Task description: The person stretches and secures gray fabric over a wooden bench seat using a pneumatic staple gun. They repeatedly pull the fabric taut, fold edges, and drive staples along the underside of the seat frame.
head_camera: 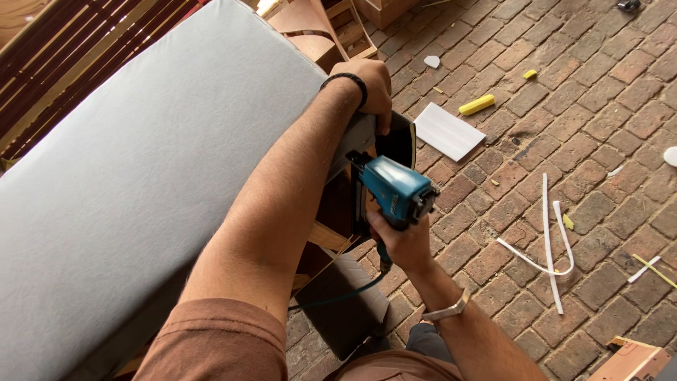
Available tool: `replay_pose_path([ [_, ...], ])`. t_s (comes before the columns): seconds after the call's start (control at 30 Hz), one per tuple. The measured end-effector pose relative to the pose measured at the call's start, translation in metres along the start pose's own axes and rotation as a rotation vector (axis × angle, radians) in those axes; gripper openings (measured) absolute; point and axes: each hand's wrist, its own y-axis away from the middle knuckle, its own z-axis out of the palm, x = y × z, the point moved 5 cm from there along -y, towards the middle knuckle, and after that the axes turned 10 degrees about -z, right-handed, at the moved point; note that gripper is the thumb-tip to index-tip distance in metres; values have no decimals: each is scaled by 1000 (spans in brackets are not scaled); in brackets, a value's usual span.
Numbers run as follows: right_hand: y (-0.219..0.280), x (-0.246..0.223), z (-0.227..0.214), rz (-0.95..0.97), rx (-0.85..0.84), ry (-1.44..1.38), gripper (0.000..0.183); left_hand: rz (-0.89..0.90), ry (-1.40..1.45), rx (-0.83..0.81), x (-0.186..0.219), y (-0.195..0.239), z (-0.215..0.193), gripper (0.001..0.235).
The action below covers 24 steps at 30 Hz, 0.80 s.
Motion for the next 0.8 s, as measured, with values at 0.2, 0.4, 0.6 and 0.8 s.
replay_pose_path([
  [0.2, -9, 10, -1, 206, -21, 43, 10, 1, -12, 72, -2, -20, 7, 49],
  [0.4, -3, 2, -11, 590, 14, -250, 13, 412, 719, 377, -39, 1, 12, 50],
  [0.6, 17, -10, 19, 838, 236, -1253, 13, -113, 195, 523, -160, 102, 84, 64],
  [0.8, 30, -18, 82, 1037, 337, -1772, 24, -227, 239, 567, -168, 116, 89, 58],
])
